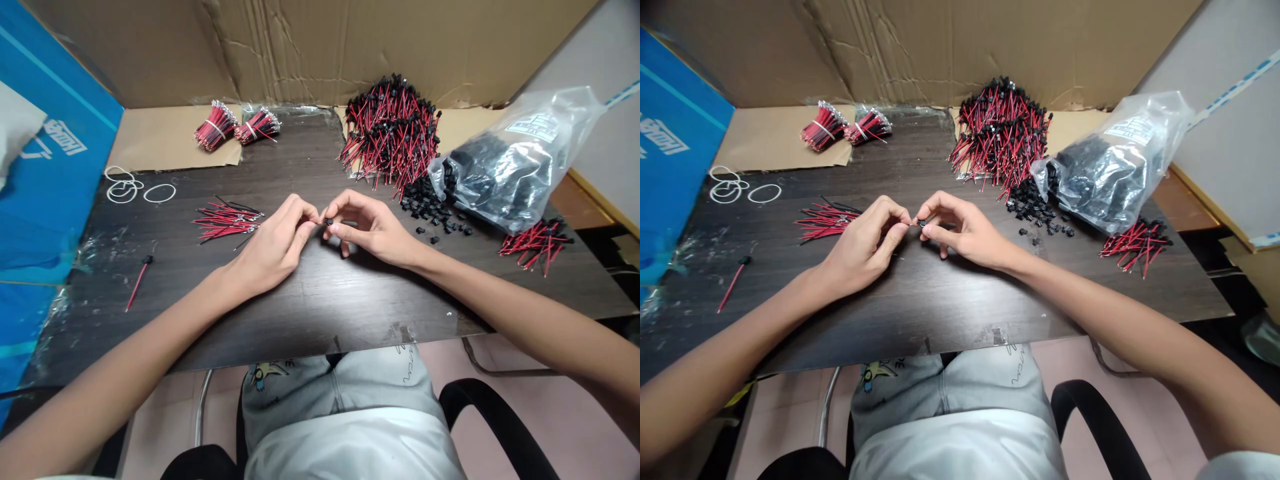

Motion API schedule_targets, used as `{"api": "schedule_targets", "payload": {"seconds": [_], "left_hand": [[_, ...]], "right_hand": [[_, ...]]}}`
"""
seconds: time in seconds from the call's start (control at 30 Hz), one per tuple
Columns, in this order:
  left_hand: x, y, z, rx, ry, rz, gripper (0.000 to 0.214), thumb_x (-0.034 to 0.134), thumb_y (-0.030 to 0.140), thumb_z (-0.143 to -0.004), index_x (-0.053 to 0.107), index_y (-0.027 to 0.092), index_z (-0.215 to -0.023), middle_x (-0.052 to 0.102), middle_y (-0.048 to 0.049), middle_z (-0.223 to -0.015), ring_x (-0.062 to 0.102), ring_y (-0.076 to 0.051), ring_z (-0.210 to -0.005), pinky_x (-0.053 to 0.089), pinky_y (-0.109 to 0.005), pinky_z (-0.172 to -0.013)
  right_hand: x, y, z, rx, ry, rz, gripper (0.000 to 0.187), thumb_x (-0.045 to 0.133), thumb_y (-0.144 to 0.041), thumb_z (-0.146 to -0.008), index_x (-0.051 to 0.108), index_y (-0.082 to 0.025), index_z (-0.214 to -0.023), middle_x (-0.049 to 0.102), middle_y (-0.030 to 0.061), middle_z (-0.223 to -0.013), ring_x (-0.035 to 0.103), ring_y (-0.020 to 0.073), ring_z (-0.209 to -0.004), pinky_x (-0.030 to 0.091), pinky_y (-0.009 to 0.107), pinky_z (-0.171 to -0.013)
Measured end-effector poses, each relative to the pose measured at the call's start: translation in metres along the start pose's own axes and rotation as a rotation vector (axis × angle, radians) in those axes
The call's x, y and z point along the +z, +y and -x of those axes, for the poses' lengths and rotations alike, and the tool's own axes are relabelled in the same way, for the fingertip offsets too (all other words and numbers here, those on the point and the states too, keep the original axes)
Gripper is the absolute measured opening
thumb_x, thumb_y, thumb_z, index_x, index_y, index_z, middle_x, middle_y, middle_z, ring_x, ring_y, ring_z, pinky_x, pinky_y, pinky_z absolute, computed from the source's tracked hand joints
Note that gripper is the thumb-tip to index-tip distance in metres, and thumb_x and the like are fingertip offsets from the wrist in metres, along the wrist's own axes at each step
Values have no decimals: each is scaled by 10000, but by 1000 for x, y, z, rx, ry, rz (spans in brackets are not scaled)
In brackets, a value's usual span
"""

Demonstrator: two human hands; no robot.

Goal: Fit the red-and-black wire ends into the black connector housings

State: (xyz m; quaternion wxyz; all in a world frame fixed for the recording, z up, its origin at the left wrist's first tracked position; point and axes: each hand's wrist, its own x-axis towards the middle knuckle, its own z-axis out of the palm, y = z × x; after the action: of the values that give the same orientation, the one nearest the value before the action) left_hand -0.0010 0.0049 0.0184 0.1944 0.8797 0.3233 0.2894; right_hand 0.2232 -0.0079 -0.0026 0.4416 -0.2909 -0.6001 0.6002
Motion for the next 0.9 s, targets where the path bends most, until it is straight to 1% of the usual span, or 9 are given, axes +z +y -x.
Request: {"api": "schedule_targets", "payload": {"seconds": [0.07, 0.2, 0.33, 0.5, 0.6, 0.73, 0.9], "left_hand": [[0, 1, 0, -6, -6, 13, 100, 447, 243, -1052, 537, 198, -1051, 621, -62, -1040, 602, -169, -917, 512, -320, -868], [0, 3, 0, -39, -17, 25, 106, 459, 243, -1037, 551, 197, -1062, 617, -56, -1029, 598, -160, -873, 517, -309, -812], [0, 3, 0, -39, -4, 23, 134, 470, 218, -1023, 565, 189, -1114, 615, -56, -1045, 602, -151, -881, 516, -292, -786], [1, 1, 0, -7, 16, 37, 139, 495, 185, -1011, 574, 182, -1125, 614, -50, -1047, 614, -138, -890, 519, -263, -765], [1, 2, 1, -11, 25, 43, 144, 501, 184, -1010, 577, 187, -1131, 616, -50, -1048, 617, -140, -887, 528, -266, -762], [1, 3, 2, -34, 14, 53, 147, 509, 206, -1007, 576, 201, -1138, 617, -52, -1047, 621, -145, -875, 538, -276, -749], [2, 1, 3, -16, 22, 61, 147, 515, 199, -1003, 579, 204, -1136, 614, -47, -1028, 619, -144, -867, 535, -272, -733]], "right_hand": [[1, 0, 2, -13, 27, 41, 420, 895, -445, -814, 621, -205, -1023, 642, 33, -985, 639, 138, -817, 589, 211, -543], [2, 0, 6, -26, 89, 193, 394, 877, -467, -828, 632, -212, -1001, 651, 31, -1048, 616, 117, -744, 578, 234, -559], [3, 1, 6, -18, 122, 271, 364, 856, -459, -852, 625, -213, -989, 662, 10, -985, 583, 95, -642, 538, 256, -557], [4, -3, 5, -34, 131, 354, 399, 850, -514, -843, 607, -222, -964, 645, 5, -873, 606, 141, -756, 514, 257, -598], [4, -4, 5, -32, 144, 384, 444, 845, -563, -832, 605, -232, -1004, 649, 15, -897, 609, 153, -786, 513, 265, -611], [3, -4, 5, -40, 134, 406, 471, 827, -623, -826, 618, -229, -976, 647, 14, -886, 607, 159, -795, 511, 274, -635], [3, -4, 5, -52, 131, 422, 476, 817, -639, -830, 620, -226, -962, 648, 16, -906, 606, 158, -801, 508, 279, -659]]}}
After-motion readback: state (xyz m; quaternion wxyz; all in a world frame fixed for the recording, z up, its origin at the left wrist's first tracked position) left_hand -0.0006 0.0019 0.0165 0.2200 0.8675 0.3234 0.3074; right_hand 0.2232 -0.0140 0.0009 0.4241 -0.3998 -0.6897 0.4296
